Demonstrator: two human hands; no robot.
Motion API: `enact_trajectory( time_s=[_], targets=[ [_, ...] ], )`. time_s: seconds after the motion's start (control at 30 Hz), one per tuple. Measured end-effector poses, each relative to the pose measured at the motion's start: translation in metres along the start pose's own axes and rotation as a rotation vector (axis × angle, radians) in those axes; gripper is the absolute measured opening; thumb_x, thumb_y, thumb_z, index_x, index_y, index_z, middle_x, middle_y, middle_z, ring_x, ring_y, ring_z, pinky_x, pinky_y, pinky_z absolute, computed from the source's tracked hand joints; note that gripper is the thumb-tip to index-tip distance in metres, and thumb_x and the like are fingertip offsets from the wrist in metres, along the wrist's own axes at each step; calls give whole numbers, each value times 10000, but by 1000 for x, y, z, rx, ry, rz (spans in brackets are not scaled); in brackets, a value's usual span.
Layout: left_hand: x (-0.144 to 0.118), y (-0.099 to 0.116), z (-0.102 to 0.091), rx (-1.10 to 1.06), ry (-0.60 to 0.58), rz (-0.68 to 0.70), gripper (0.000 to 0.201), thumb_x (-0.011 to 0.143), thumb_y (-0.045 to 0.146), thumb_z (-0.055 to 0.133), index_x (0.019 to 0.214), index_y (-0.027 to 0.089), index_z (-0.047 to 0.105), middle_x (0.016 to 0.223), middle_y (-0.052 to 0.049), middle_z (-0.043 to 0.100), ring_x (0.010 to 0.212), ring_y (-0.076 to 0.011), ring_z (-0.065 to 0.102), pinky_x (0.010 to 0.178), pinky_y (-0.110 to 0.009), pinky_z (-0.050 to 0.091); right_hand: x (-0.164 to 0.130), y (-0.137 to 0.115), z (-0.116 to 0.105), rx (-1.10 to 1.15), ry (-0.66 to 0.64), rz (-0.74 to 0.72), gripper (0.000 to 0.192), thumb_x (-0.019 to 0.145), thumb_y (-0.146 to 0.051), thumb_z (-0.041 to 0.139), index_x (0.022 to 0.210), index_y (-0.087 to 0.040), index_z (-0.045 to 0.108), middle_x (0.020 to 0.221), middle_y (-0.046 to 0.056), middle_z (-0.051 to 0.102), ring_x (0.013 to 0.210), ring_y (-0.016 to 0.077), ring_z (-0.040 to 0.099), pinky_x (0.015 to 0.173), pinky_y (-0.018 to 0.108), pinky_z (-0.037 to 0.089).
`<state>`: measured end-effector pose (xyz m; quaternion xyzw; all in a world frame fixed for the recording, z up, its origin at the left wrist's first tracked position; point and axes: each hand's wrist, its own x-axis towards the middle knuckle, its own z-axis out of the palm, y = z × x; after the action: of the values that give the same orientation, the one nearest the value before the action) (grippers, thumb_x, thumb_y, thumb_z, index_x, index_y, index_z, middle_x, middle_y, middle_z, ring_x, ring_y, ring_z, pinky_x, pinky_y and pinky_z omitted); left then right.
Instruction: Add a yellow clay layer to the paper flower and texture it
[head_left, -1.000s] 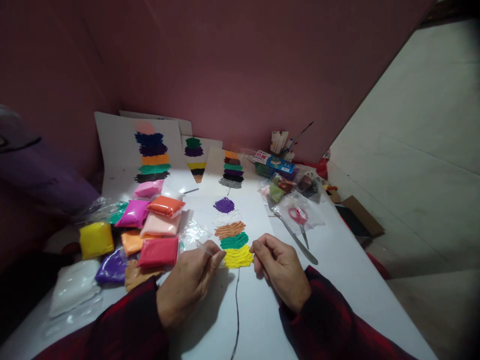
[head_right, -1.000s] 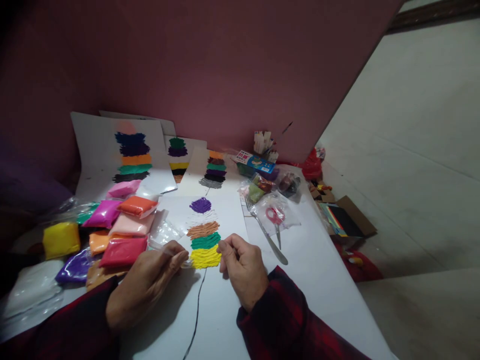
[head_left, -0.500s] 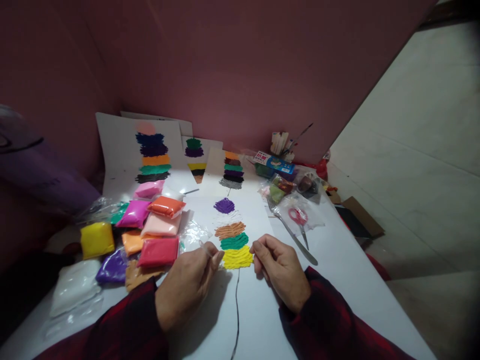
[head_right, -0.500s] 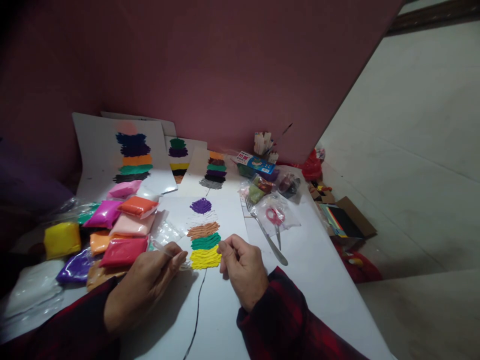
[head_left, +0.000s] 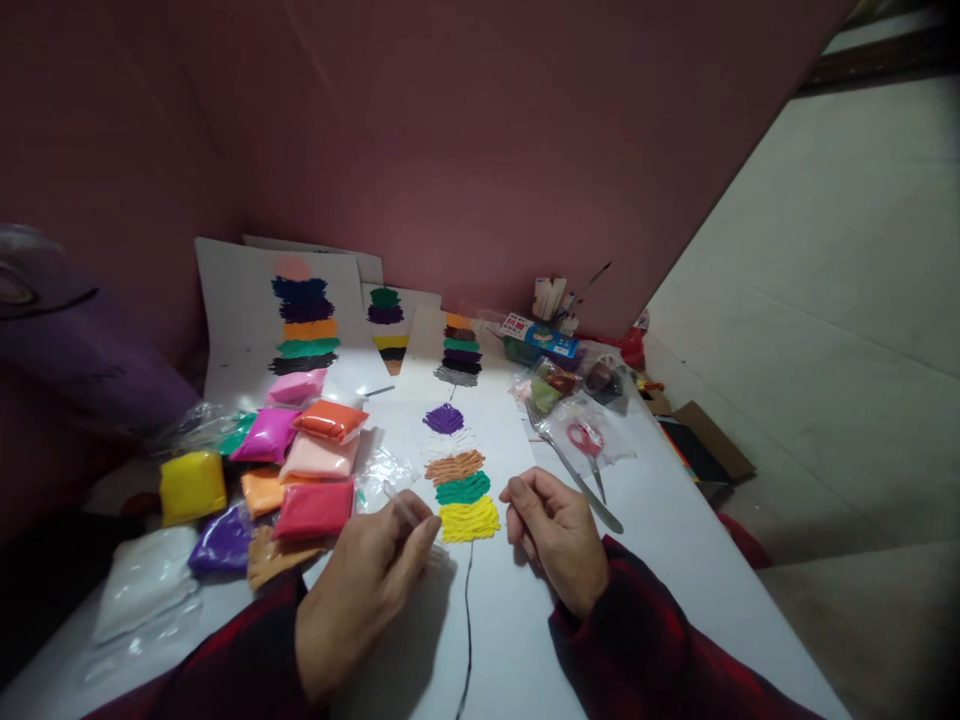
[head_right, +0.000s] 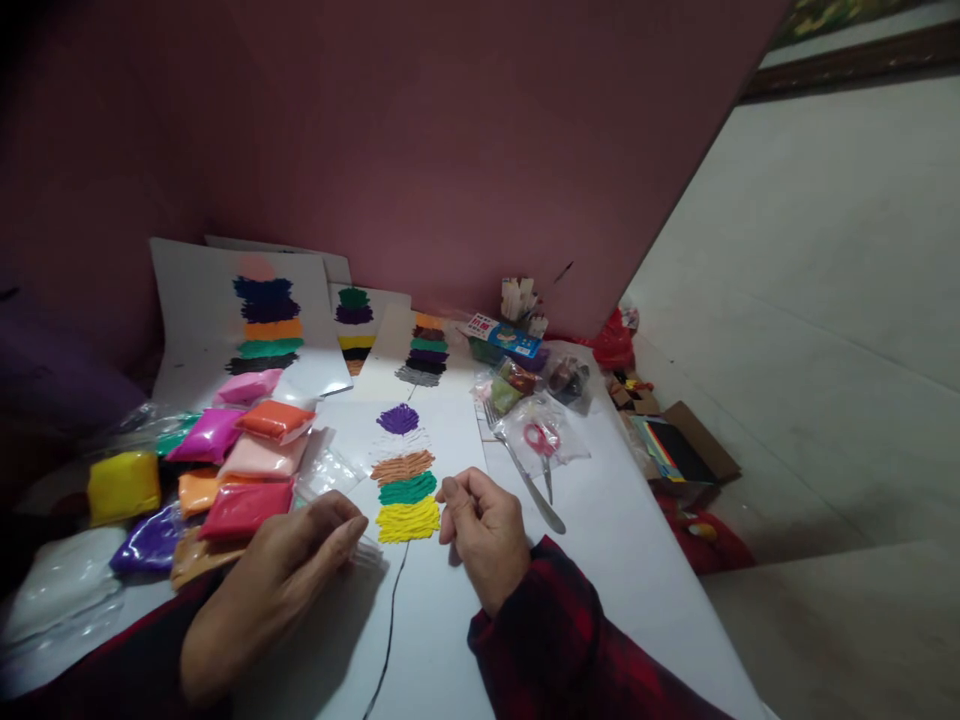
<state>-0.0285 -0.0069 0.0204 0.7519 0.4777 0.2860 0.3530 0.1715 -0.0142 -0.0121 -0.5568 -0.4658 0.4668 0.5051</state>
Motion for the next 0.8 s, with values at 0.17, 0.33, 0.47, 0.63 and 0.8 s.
enact_trajectory(
  time_s=[0.17, 0.33, 0.47, 0.63, 0.8],
  targets=[
    [1, 0, -1, -70, -91, -230, 309, 899, 421, 415, 724, 199, 540, 602, -9, 594, 566, -174, 567, 532, -278, 425, 1, -3, 1, -6, -9, -6, 387, 864, -543, 559, 743, -175, 542, 456, -64, 503, 305, 34, 319, 285, 143, 199],
    [-3, -2, -6, 225, -65, -270, 257, 906, 405, 409, 785, 204, 515, 643, -46, 633, 617, -223, 609, 572, -309, 405, -3, -4, 2, -15, -11, -24, 376, 855, -533, 566, 739, -176, 540, 449, -69, 503, 295, 40, 329, 281, 148, 209],
    [-12, 3, -11, 562, -31, -270, 252, 934, 374, 420, 784, 197, 518, 738, -123, 673, 723, -302, 662, 585, -328, 364, -2, 3, 3, -10, -9, -64, 373, 854, -529, 570, 746, -173, 550, 445, -74, 507, 285, 44, 349, 293, 154, 230],
    [-12, 3, -12, 582, -5, -206, 314, 943, 327, 423, 674, 195, 517, 685, -116, 648, 634, -256, 629, 529, -291, 293, 2, -27, -1, -4, 21, -122, 401, 834, -571, 561, 721, -186, 537, 451, -73, 509, 279, 49, 321, 282, 170, 206],
    [-7, 2, -15, 466, 28, -120, 359, 930, 295, 409, 586, 204, 453, 585, -50, 596, 570, -177, 569, 538, -262, 329, -87, 1, 23, -311, -361, -344, 236, 904, -439, 562, 890, -240, 688, 812, 25, 726, 680, 163, 663, 549, 250, 508]
  ],
)
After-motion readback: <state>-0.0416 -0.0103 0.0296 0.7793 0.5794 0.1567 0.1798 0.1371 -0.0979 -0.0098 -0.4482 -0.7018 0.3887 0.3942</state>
